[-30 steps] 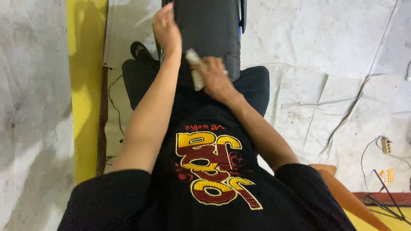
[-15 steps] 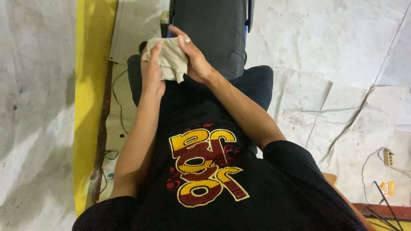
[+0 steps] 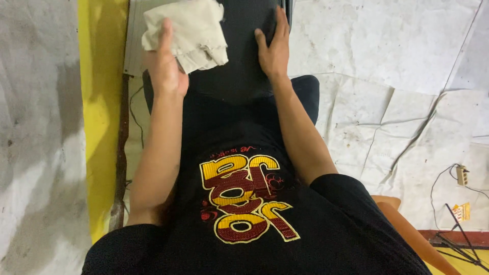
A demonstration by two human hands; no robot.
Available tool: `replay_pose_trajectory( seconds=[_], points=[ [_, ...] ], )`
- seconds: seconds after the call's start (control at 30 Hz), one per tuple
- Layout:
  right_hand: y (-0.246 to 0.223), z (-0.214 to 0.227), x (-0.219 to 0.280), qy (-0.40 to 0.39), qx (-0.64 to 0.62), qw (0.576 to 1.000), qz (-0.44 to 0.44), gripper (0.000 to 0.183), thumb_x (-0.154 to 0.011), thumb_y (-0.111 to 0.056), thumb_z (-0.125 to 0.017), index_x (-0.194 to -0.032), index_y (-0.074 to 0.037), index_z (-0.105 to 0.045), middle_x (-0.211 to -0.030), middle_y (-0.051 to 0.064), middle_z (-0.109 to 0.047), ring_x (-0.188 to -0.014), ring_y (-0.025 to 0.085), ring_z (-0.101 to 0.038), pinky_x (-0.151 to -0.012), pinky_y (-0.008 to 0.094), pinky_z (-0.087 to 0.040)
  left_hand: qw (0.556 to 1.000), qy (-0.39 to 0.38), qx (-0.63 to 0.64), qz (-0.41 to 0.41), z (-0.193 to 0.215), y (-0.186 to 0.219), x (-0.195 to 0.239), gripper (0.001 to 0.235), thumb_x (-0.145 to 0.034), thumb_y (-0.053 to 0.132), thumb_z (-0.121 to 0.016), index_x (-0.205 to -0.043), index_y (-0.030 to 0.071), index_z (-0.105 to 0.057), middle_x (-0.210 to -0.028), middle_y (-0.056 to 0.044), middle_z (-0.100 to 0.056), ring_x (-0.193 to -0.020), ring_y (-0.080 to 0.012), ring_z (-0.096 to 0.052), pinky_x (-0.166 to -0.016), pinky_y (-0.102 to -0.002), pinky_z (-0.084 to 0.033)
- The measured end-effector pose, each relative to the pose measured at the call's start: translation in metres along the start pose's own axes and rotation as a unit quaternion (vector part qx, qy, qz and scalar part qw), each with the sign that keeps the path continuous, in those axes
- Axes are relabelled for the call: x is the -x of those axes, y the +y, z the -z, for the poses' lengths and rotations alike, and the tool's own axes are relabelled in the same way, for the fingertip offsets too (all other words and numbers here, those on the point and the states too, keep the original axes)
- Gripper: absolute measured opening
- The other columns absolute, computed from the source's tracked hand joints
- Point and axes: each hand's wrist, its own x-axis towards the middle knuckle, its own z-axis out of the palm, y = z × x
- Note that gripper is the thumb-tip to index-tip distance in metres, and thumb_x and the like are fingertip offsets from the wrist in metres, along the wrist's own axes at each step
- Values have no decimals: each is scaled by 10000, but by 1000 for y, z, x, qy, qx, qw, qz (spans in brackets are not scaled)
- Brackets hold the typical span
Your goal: The person sits on the floor and wipes the black plastic body of a scooter with a white cloth. They clean the top and sides of the scooter's front section, repeatedly folding the cloth and adjusting their grip.
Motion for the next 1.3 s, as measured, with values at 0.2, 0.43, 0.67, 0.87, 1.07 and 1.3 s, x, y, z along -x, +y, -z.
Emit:
replay_pose_trajectory(
  seconds=[0.2, 0.43, 0.67, 0.87, 1.07, 1.3],
  points=[
    [-17, 0, -2, 3, 62, 992, -107, 651, -1065, -303, -664, -1597, -118, -338, -1669, 172, -337, -1512, 402, -425, -1206, 455, -453, 905, 58, -404, -123, 16, -47, -5, 898, -1019, 467, -723, -1623, 64, -193, -1590, -239, -388, -1495, -414, -406, -1262, -568, -379],
    [-12, -6, -7, -6, 103, 990, -96, 649, -1061, -264, -635, -1618, -125, -333, -1696, 188, -305, -1527, 417, -411, -1233, 473, -433, 648, -53, -725, -227, -30, -94, 9, 991, -1056, 627, -636, -1639, 12, -122, -1680, -302, -63, -1573, -486, -117, -1279, -646, -134],
    [-8, -14, -15, -24, 167, 981, -98, 690, -1083, -331, -575, -1664, -178, -234, -1714, 181, -276, -1510, 412, -434, -1199, 501, -437, 659, -71, -719, -209, 3, -118, -14, 621, -1198, 432, -347, -1708, 97, -229, -1771, -221, -188, -1652, -408, -181, -1368, -557, -179],
    [6, -23, -23, -46, 202, 971, -116, 766, -1045, -407, -496, -1677, -128, -167, -1681, 264, -281, -1470, 478, -438, -1175, 538, -430, 971, -25, -235, -24, -5, -28, -29, 714, -1035, 518, -378, -1621, 118, -302, -1457, -279, -514, -1143, -394, -629, -877, -539, -570],
    [-11, -25, -54, -69, 203, 948, -235, 851, -1043, -579, -495, -1631, -58, -169, -1561, 316, -386, -1373, 500, -477, -1142, 548, -414, 929, -24, -329, -167, 4, -23, -60, 560, -1160, 458, -400, -1626, 150, -367, -1566, -204, -526, -1393, -309, -604, -1144, -485, -579],
    [-19, -25, -56, -22, 169, 958, -230, 796, -1033, -583, -519, -1604, -79, -291, -1537, 262, -492, -1389, 453, -518, -1164, 516, -432, 566, -172, -784, -188, -64, -51, -20, 672, -1036, 314, -604, -1626, 151, -326, -1649, -226, -261, -1527, -444, -251, -1167, -740, -181]
  ],
)
